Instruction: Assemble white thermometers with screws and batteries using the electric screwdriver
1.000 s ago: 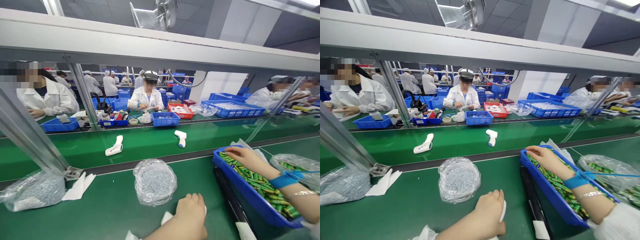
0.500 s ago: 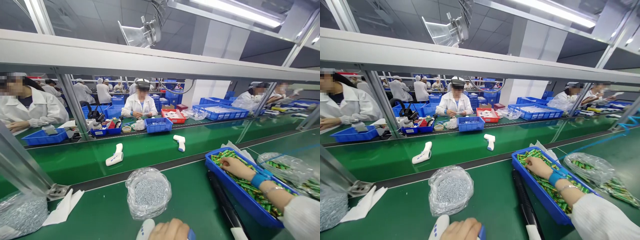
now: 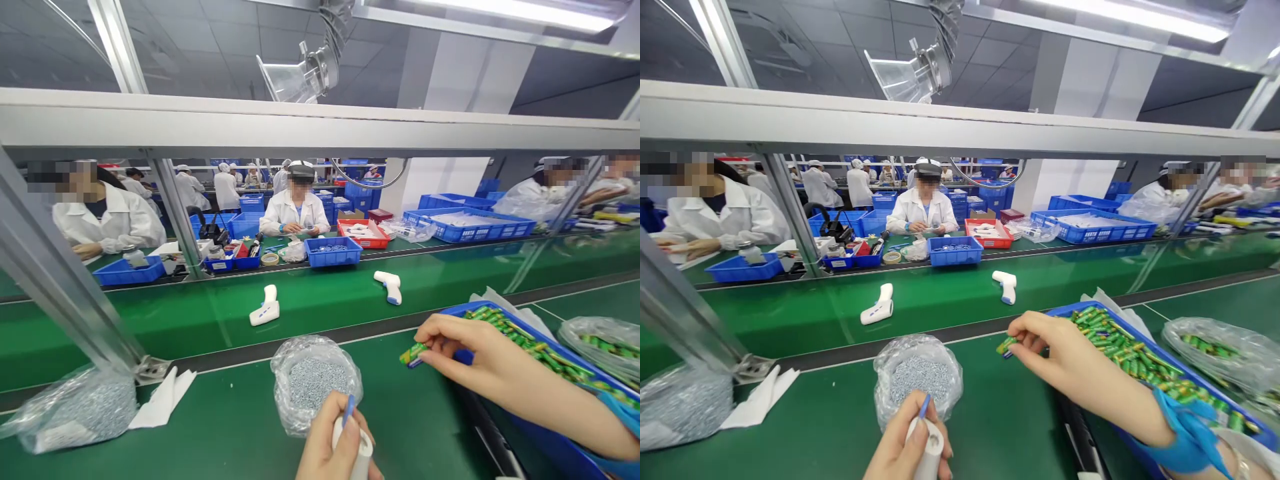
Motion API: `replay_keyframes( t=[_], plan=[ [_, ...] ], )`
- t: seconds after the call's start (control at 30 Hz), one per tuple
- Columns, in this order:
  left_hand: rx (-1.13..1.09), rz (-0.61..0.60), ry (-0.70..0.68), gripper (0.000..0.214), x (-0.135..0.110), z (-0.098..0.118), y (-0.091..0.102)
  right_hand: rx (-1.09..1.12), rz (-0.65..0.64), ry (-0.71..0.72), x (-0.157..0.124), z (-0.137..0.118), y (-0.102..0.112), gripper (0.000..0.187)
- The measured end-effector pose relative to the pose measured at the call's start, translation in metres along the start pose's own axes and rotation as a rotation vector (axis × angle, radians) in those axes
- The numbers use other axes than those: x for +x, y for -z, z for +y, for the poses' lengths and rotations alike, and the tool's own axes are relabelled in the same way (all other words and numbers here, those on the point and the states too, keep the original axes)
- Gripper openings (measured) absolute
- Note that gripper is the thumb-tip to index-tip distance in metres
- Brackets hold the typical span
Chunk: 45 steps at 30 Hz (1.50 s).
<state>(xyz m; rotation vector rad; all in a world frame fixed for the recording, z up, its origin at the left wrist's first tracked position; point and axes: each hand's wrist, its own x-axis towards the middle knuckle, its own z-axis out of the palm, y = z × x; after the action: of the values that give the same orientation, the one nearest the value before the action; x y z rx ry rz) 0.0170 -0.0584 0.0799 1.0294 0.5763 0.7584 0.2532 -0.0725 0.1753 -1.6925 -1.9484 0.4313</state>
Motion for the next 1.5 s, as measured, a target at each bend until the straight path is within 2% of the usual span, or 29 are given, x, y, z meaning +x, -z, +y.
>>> replay_keyframes(
  t=[0.1, 0.17, 0.27, 0.37, 0.5, 0.67, 0.83, 1.0, 1.07, 1.13, 1.27, 1.37, 1.5],
  plan=[
    [-0.047, -0.014, 0.025, 0.056, 0.006, -0.007, 0.003, 0.152, -0.076, 0.139, -0.002, -0.041, -0.006, 0.015],
    [-0.128, -0.085, 0.087, 0.065, 0.01, -0.013, 0.004, 0.198, -0.159, 0.247, -0.002, -0.059, -0.007, 0.012],
    [-0.218, -0.313, 0.206, 0.075, 0.013, -0.02, 0.002, 0.224, -0.294, 0.417, 0.001, -0.076, -0.008, 0.002],
    [-0.246, -0.481, 0.216, 0.073, 0.009, -0.019, -0.001, 0.251, -0.386, 0.561, 0.008, -0.088, -0.01, 0.008],
    [-0.288, -0.448, 0.23, 0.066, -0.003, -0.013, -0.001, 0.263, -0.467, 0.678, 0.014, -0.101, -0.013, 0.009],
    [-0.148, -0.498, 0.248, 0.06, -0.01, -0.015, 0.005, 0.275, -0.538, 0.724, 0.015, -0.105, -0.014, 0.011],
    [-0.109, -0.392, 0.196, 0.048, -0.008, -0.023, 0.009, 0.188, -0.584, 0.794, 0.015, -0.108, -0.012, 0.012],
    [-0.107, -0.376, 0.197, 0.03, -0.01, -0.024, 0.008, 0.153, -0.643, 0.804, 0.015, -0.111, -0.012, 0.014],
    [-0.111, -0.378, 0.197, 0.034, -0.009, -0.024, 0.006, 0.166, -0.645, 0.804, 0.016, -0.111, -0.013, 0.015],
    [-0.128, -0.391, 0.201, 0.046, -0.007, -0.024, 0.004, 0.135, -0.637, 0.795, 0.016, -0.11, -0.015, 0.017],
    [-0.274, -0.48, 0.203, 0.064, -0.001, -0.021, 0.001, 0.007, -0.539, 0.775, 0.013, -0.107, -0.017, 0.019],
    [-0.407, -0.478, 0.135, 0.064, 0.002, -0.017, 0.0, 0.053, -0.399, 0.742, 0.009, -0.099, -0.016, 0.026],
    [-0.439, -0.343, 0.02, 0.069, 0.008, -0.014, -0.001, 0.119, -0.113, 0.579, 0.006, -0.079, -0.02, 0.032]
  ],
)
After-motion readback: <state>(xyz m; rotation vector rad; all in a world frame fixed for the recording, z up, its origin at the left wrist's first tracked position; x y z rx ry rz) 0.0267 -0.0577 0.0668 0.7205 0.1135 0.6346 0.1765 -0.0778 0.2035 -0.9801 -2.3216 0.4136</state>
